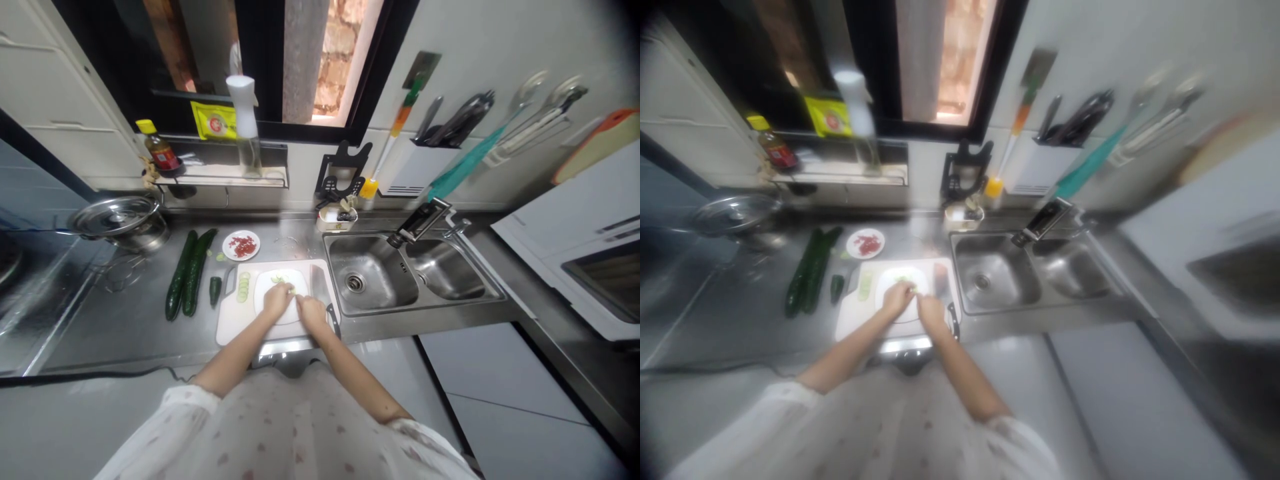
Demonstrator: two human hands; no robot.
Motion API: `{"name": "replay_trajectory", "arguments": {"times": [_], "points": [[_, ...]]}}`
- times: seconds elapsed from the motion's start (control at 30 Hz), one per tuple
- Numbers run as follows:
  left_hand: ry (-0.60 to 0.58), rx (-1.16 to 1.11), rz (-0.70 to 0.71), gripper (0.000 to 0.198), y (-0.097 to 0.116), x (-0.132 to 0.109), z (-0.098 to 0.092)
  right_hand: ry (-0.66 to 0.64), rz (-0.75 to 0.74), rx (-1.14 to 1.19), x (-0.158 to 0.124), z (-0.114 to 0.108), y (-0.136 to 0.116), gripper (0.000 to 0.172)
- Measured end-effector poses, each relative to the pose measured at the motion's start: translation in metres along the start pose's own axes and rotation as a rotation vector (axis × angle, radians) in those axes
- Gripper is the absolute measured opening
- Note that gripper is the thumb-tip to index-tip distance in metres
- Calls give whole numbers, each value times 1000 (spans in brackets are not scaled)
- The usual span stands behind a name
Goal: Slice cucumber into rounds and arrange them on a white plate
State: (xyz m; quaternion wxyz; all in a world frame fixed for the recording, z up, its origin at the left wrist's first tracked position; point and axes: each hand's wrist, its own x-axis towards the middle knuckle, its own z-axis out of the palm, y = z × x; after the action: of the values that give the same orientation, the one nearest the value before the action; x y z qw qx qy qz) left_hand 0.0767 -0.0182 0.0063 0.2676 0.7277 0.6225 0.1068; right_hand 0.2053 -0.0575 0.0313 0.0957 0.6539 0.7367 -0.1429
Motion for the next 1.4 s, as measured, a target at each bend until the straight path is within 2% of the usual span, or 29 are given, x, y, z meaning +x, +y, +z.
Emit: {"name": "replay_trajectory", "arguments": {"times": [0.57, 0.87, 1.4], "points": [[-8, 17, 6, 27, 2, 16, -4, 11, 18, 11, 12, -3, 1, 34], [11, 7, 2, 27, 1, 17, -3, 56, 48, 66, 4, -5, 5, 30], [29, 36, 29, 26, -3, 21, 2, -23, 66, 39, 10, -4, 6, 31]]}}
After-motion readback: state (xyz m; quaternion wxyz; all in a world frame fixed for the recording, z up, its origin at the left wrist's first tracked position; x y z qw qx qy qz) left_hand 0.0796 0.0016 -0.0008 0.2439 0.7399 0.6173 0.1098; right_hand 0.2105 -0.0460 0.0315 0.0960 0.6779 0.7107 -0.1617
